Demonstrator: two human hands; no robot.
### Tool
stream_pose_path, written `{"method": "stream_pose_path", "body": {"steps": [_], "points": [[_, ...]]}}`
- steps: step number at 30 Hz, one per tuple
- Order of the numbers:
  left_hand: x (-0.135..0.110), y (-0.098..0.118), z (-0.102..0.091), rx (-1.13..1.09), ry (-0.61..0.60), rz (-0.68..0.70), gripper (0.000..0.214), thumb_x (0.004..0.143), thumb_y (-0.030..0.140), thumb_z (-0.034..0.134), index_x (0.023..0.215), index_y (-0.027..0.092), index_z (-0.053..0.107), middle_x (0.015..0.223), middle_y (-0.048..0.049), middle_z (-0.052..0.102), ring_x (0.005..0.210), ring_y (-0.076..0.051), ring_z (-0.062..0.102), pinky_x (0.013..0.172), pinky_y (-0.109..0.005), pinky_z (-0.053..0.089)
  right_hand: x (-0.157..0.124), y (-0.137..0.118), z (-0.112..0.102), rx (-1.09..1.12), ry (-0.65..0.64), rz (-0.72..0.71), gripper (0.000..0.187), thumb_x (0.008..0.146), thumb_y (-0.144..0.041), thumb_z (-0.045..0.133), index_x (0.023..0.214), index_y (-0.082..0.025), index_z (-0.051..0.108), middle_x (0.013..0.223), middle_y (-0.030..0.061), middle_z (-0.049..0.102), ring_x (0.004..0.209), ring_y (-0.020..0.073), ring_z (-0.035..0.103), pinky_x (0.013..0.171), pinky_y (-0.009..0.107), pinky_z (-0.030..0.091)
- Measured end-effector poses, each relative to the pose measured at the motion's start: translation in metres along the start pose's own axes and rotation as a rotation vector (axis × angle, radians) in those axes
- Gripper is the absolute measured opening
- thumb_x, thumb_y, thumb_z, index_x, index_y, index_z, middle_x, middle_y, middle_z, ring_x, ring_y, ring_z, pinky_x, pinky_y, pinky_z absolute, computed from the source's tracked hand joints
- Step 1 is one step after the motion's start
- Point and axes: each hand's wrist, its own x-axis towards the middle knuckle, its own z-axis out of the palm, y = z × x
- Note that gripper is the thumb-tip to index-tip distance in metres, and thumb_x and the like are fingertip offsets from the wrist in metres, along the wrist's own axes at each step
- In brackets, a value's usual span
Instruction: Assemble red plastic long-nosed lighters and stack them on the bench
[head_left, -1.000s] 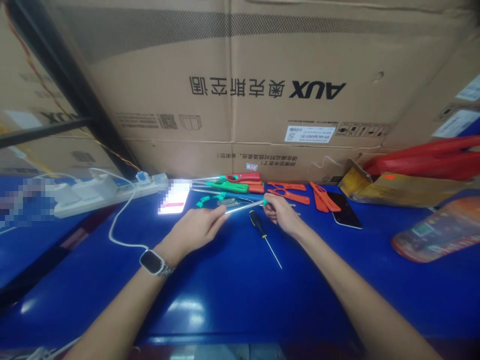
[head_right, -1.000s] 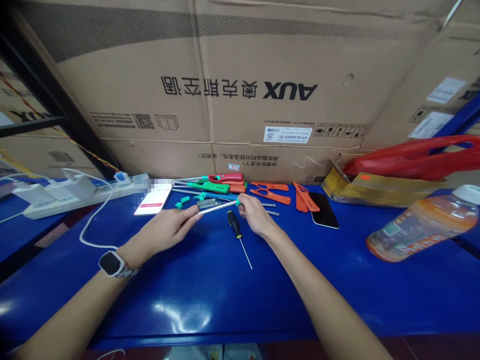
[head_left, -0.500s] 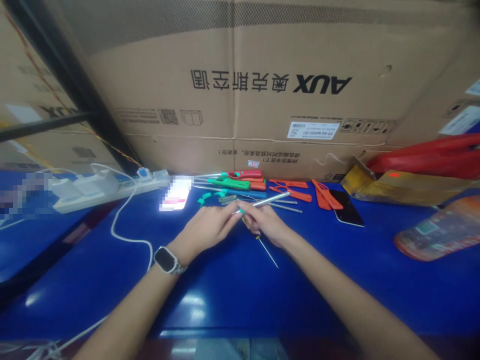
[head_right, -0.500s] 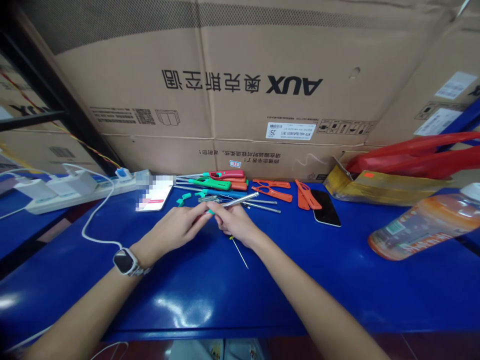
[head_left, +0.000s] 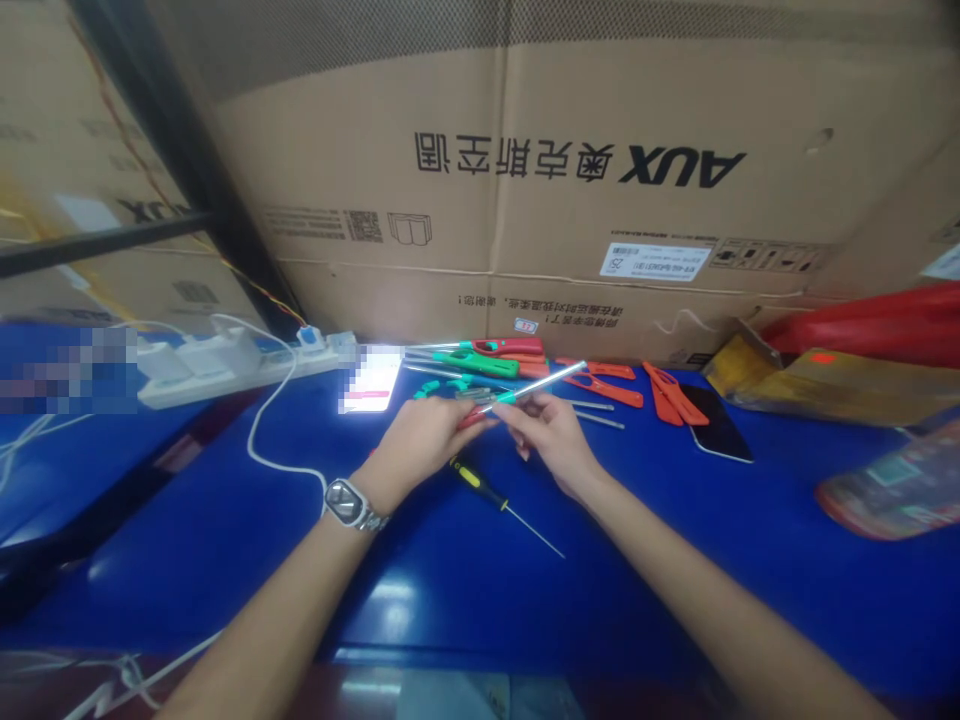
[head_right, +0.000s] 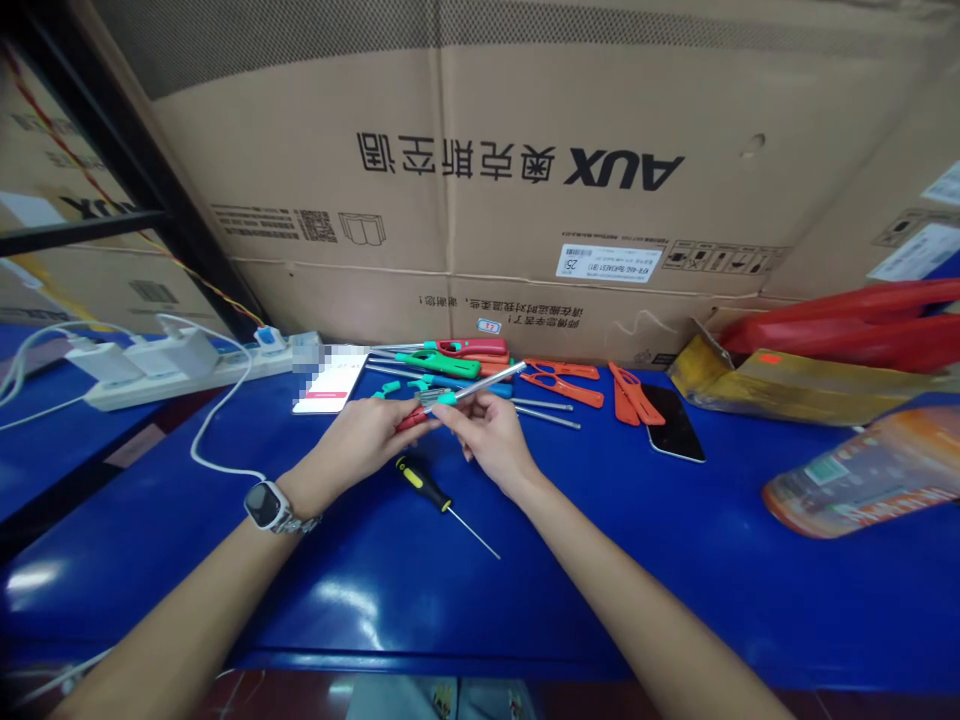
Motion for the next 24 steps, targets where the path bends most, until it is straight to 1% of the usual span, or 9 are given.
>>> {"method": "stream_pose_path", "body": {"steps": [3, 7, 10, 12, 14, 16, 18, 21, 24], "points": [[-0.001, 0.000, 0.002, -0.041, -0.008, 0.025, 0.033, 0.098, 0.046, 0.051, 0.080, 0.019, 0.059, 0.070, -0.0035, 0.063, 0.063, -0.019, 0.060, 0.056, -0.027, 0.033, 0.002, 0.003, 0.000, 0.002, 0.027, -0.004, 0.043, 0.069, -0.055, 0.079, 0.073, -0.017, 0.059, 0.053, -0.0055, 0.053, 0.040, 0.0071, 0.044, 0.034, 0.019, 0.037], [-0.004, -0.005, 0.005, -0.301, -0.001, 0.049, 0.024, 0.097, 0.041, 0.052, 0.091, 0.018, 0.057, 0.073, -0.0004, 0.061, 0.061, -0.015, 0.056, 0.057, -0.026, 0.039, 0.003, 0.005, -0.003, -0.004, 0.062, -0.029, 0.043, 0.066, -0.054, 0.081, 0.074, -0.016, 0.062, 0.054, -0.0040, 0.057, 0.041, 0.0073, 0.046, 0.036, 0.020, 0.040], [-0.005, -0.009, 0.002, -0.429, 0.014, 0.111, 0.024, 0.098, 0.040, 0.051, 0.098, 0.018, 0.061, 0.083, -0.0012, 0.066, 0.071, -0.015, 0.060, 0.066, -0.026, 0.044, 0.003, 0.005, -0.005, 0.013, 0.090, -0.019, 0.043, 0.067, -0.054, 0.081, 0.072, -0.017, 0.061, 0.056, -0.0032, 0.057, 0.042, 0.0075, 0.047, 0.036, 0.020, 0.040], [-0.005, -0.010, 0.000, -0.400, 0.009, 0.148, 0.028, 0.100, 0.042, 0.047, 0.106, 0.021, 0.064, 0.091, -0.0026, 0.070, 0.077, -0.017, 0.062, 0.071, -0.027, 0.044, 0.003, 0.005, -0.007, 0.020, 0.098, -0.024, 0.042, 0.067, -0.054, 0.081, 0.073, -0.017, 0.061, 0.056, -0.0031, 0.057, 0.043, 0.0078, 0.047, 0.036, 0.020, 0.040], [-0.005, -0.009, -0.001, -0.308, 0.011, 0.133, 0.031, 0.102, 0.043, 0.043, 0.111, 0.022, 0.064, 0.094, -0.0039, 0.071, 0.077, -0.018, 0.064, 0.069, -0.027, 0.043, 0.003, 0.005, -0.007, 0.018, 0.103, -0.032, 0.042, 0.067, -0.054, 0.081, 0.075, -0.016, 0.062, 0.057, -0.0030, 0.057, 0.044, 0.0080, 0.047, 0.036, 0.020, 0.040], [-0.006, -0.007, -0.001, -0.209, 0.020, 0.110, 0.033, 0.103, 0.043, 0.040, 0.108, 0.021, 0.063, 0.093, -0.0047, 0.071, 0.076, -0.019, 0.065, 0.066, -0.027, 0.041, 0.002, 0.005, -0.005, 0.012, 0.096, -0.037, 0.042, 0.066, -0.053, 0.081, 0.077, -0.016, 0.064, 0.057, -0.0027, 0.058, 0.044, 0.0081, 0.047, 0.036, 0.020, 0.040], [-0.006, -0.005, -0.001, -0.149, 0.015, 0.116, 0.034, 0.104, 0.044, 0.037, 0.104, 0.021, 0.062, 0.093, -0.0046, 0.071, 0.077, -0.019, 0.066, 0.064, -0.027, 0.041, 0.001, 0.006, -0.003, -0.002, 0.075, -0.043, 0.041, 0.066, -0.052, 0.081, 0.077, -0.016, 0.064, 0.058, -0.0027, 0.058, 0.044, 0.0078, 0.047, 0.036, 0.019, 0.040], [-0.006, -0.002, 0.000, -0.097, 0.004, 0.124, 0.034, 0.104, 0.044, 0.035, 0.101, 0.022, 0.060, 0.093, -0.0041, 0.071, 0.077, -0.020, 0.066, 0.063, -0.027, 0.040, -0.001, 0.006, 0.000, -0.028, 0.038, -0.047, 0.039, 0.069, -0.051, 0.079, 0.074, -0.016, 0.063, 0.056, -0.0030, 0.057, 0.042, 0.0068, 0.046, 0.036, 0.019, 0.040], [-0.005, 0.000, 0.002, -0.099, -0.025, 0.094, 0.031, 0.104, 0.044, 0.036, 0.103, 0.021, 0.058, 0.092, -0.0049, 0.071, 0.075, -0.021, 0.067, 0.063, -0.028, 0.042, -0.002, 0.005, 0.001, -0.029, 0.034, -0.042, 0.039, 0.070, -0.051, 0.079, 0.071, -0.016, 0.062, 0.056, -0.0032, 0.056, 0.041, 0.0063, 0.046, 0.036, 0.019, 0.040]]}}
